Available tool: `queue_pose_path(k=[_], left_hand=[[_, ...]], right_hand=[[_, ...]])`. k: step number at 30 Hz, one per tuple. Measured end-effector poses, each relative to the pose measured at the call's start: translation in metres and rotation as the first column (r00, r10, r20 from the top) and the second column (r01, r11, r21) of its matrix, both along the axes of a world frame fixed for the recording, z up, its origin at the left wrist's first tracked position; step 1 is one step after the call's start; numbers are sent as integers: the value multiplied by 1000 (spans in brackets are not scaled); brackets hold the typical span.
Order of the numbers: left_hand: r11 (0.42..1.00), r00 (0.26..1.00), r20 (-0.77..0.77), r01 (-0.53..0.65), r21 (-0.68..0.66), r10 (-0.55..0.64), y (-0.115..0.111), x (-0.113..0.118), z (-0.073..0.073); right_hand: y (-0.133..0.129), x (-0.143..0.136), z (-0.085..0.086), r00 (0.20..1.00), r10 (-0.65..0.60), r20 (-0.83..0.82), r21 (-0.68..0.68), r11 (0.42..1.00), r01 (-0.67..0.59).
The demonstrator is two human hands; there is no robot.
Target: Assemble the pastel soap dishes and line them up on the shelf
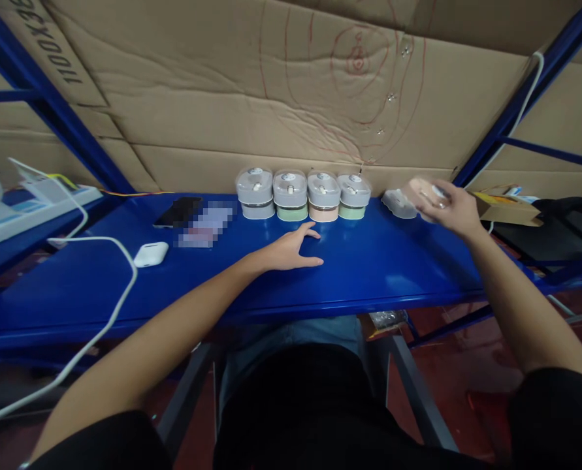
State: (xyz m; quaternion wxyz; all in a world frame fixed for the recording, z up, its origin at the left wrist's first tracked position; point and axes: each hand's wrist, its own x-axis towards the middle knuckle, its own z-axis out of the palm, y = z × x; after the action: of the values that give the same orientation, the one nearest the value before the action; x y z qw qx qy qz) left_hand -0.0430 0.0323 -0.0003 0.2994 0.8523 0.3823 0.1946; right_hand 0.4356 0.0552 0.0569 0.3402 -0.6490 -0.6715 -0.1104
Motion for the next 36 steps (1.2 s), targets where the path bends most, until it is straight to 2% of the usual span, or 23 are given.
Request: queue_pose_path(k=[2, 5, 8, 11, 16, 22, 28, 36], left_hand=[[1000, 1000, -1, 4, 7, -4, -1, 0, 1], [1000, 1000, -19, -1, -3, 1, -3, 1, 4], [1000, 1000, -30, -4, -13, 4, -6, 1, 7], [1000, 999, -37, 3, -5, -4, -5, 0, 7], [1000, 999, -37, 2, 12, -1, 0, -1, 1], [1000, 999, -43, 6, 16, -6, 1, -1, 0], [1000, 999, -42, 9, 21, -8, 2, -2, -2], [999, 1000, -21, 20, 43, -20, 8, -4, -9]], right_hand=[[28, -4, 11, 989, -141, -50, -7, 990, 141], [62, -17, 14, 967, -226, -119, -45, 974, 222], [83, -25, 2, 945, -270, -187, -104, 962, 254], [94, -24, -15, 927, -280, -251, -109, 959, 260], [96, -12, -31, 898, -293, -328, -77, 956, 284], [91, -12, -35, 889, -245, -386, -116, 969, 217], [85, -25, -33, 889, -207, -408, -101, 978, 181], [83, -58, -33, 894, -171, -413, -96, 985, 144]])
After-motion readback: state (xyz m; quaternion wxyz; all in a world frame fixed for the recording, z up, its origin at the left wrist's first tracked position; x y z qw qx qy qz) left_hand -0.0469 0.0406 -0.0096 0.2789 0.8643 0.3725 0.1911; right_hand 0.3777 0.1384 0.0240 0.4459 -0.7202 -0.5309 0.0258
